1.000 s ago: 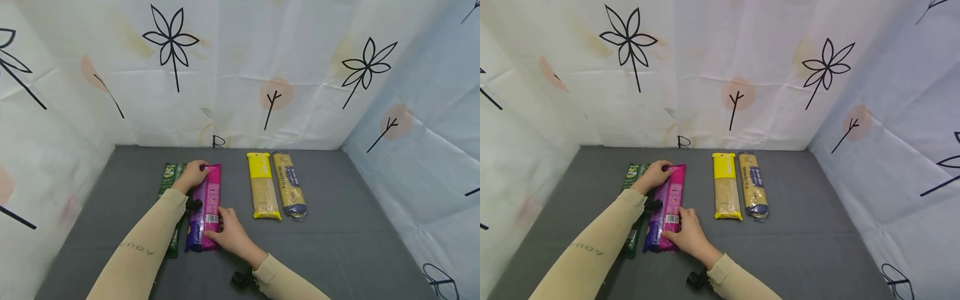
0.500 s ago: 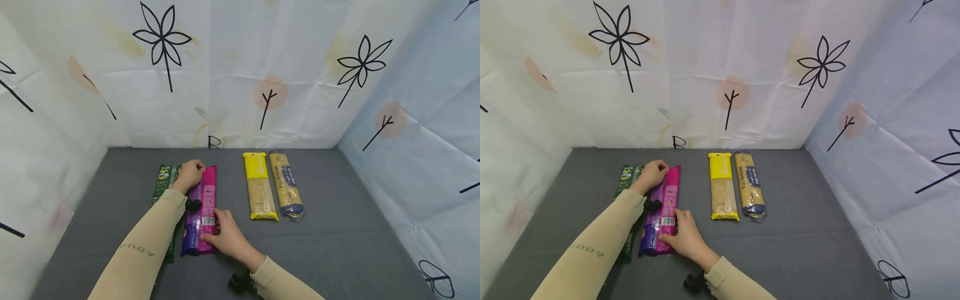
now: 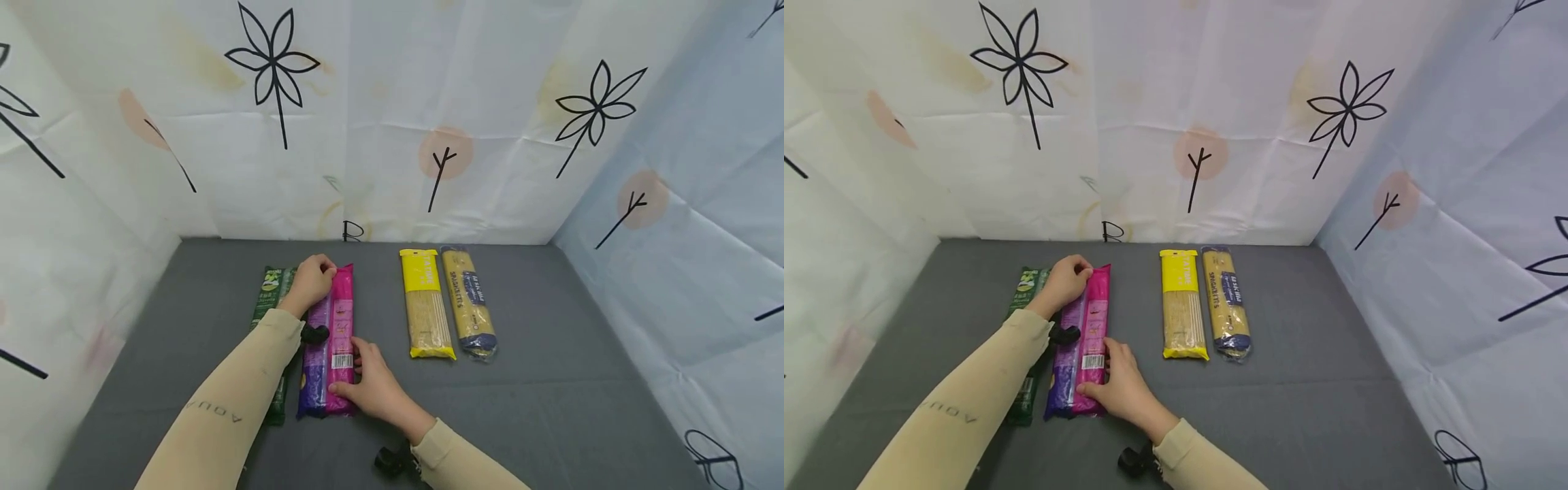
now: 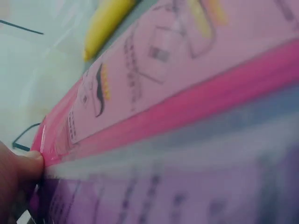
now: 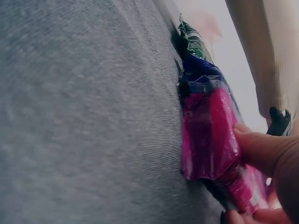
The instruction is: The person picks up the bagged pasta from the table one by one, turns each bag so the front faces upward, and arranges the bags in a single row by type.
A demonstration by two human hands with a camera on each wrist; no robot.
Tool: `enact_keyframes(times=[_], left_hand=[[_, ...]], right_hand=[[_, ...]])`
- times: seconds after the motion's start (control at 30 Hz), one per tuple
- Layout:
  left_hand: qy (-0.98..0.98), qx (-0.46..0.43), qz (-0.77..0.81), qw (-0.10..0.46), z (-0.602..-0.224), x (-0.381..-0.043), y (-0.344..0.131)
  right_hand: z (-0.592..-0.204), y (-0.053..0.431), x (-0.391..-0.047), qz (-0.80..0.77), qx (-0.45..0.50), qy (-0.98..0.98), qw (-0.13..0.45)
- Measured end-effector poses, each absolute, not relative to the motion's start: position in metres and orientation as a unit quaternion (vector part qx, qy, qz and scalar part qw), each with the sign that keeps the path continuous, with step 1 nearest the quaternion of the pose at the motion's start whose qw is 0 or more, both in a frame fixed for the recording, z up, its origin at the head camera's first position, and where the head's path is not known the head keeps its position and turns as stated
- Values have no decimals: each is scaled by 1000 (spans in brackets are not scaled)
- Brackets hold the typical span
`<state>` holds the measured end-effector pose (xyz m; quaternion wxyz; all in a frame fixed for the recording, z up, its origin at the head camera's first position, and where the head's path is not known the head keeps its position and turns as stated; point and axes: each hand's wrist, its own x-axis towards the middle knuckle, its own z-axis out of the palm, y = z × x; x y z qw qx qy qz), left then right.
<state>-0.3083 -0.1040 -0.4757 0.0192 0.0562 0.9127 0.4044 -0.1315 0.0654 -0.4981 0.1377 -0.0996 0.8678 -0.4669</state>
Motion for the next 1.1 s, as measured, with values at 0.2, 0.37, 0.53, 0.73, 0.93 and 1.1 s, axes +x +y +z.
enact_keyframes(times=[0.2, 0.37, 0.53, 0.73, 0.93, 1.1], left_hand=[[906, 59, 418, -11, -458, -300, -106], [905, 41, 422, -19, -442, -294, -101], [903, 25, 428, -20, -431, -288, -100], [895, 17, 444, -32, -426, -283, -99], [884, 18, 464, -45, -421, -282, -97], [880, 13, 472, -48, -421, -281, -97]], right_hand=[[-502, 68, -128, -539, -102, 826, 134], [-500, 65, -125, -631, -87, 757, 149], [-497, 63, -123, -673, -72, 718, 163], [-496, 69, -125, -663, -79, 730, 145], [-490, 81, -133, -667, -92, 726, 140], [-486, 90, -137, -665, -106, 728, 124]])
